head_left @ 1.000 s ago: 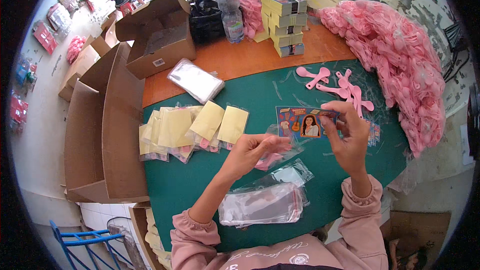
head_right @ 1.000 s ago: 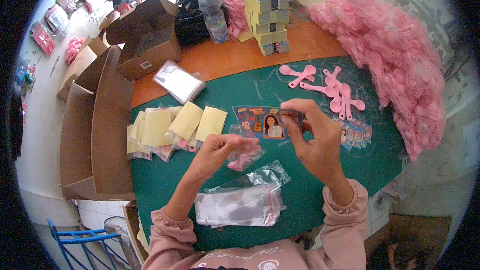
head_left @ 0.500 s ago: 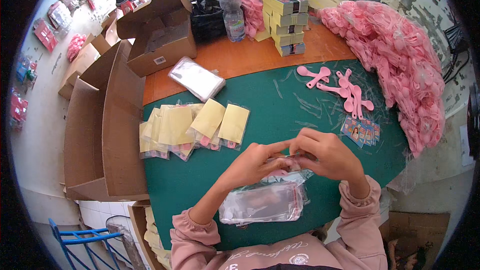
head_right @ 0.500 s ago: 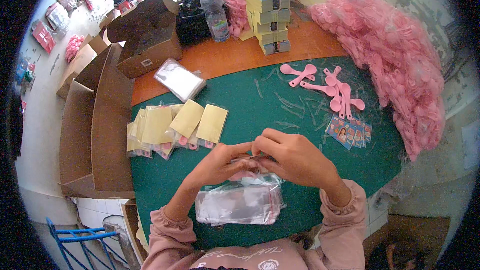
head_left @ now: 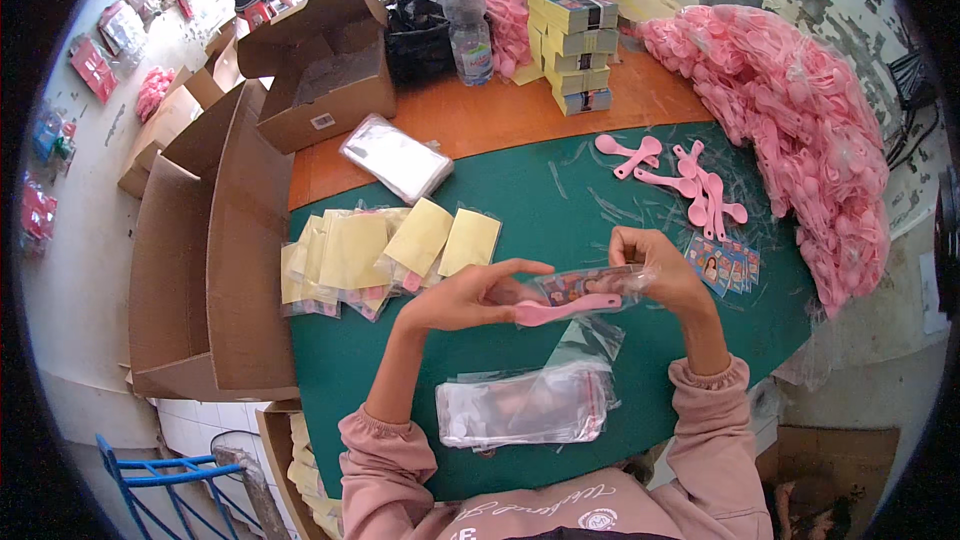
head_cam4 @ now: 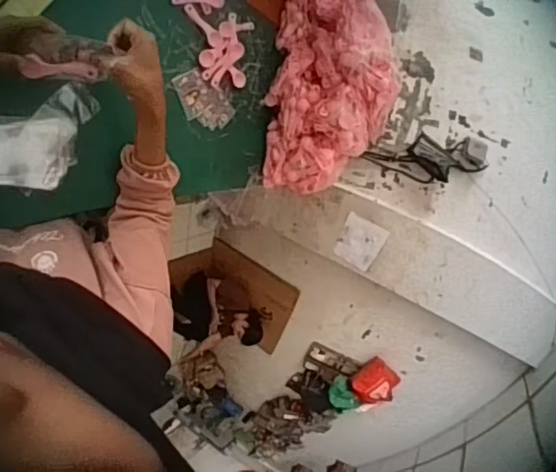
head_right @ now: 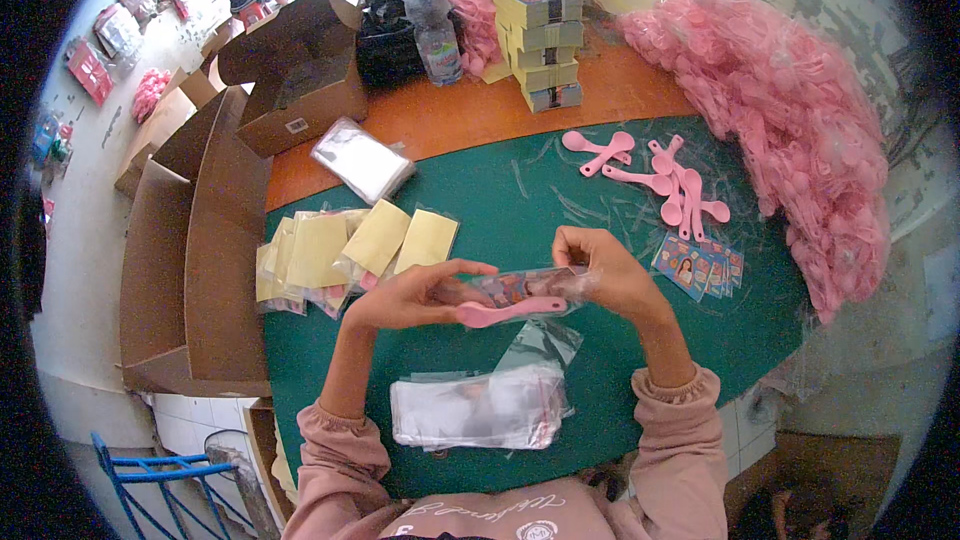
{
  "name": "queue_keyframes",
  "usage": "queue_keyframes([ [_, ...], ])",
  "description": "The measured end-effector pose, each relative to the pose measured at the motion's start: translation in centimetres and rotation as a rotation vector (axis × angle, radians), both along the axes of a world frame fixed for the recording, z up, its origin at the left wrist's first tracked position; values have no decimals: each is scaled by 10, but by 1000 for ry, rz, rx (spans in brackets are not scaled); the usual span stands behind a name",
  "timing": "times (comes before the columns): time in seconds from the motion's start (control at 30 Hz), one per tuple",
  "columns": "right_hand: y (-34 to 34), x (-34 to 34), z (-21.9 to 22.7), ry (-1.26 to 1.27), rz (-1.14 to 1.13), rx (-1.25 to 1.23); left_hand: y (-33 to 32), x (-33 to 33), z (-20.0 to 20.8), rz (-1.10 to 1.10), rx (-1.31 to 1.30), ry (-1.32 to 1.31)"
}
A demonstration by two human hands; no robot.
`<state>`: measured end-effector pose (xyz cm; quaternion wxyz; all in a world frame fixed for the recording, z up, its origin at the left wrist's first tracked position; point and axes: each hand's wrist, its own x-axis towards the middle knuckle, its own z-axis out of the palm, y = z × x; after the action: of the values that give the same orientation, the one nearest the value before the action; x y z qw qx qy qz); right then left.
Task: The person repeatedly places a pink plastic spoon and a small printed card into clear plastic bags, then seals each bag and sets it aside. The person handles the items one at a time and stacks the finished packages on the table.
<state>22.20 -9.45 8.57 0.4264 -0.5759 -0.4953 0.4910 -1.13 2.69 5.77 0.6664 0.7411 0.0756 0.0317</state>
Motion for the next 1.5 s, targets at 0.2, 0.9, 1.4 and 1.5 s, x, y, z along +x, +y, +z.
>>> queue_keyframes([
  [0.2,-5,13,6,8,98,-6,1,-1,1,130,-53,31],
  [0.9,0,-4,-5,-54,-185,47,-6,11,-13,307,-131,-44],
  [1.4,3,-2,-17,-123,-216,114,-7,17,-21,462,-234,-44],
  [1.5,3,-5,-20,-137,-238,116,-8,17,-26,508,-289,-44],
])
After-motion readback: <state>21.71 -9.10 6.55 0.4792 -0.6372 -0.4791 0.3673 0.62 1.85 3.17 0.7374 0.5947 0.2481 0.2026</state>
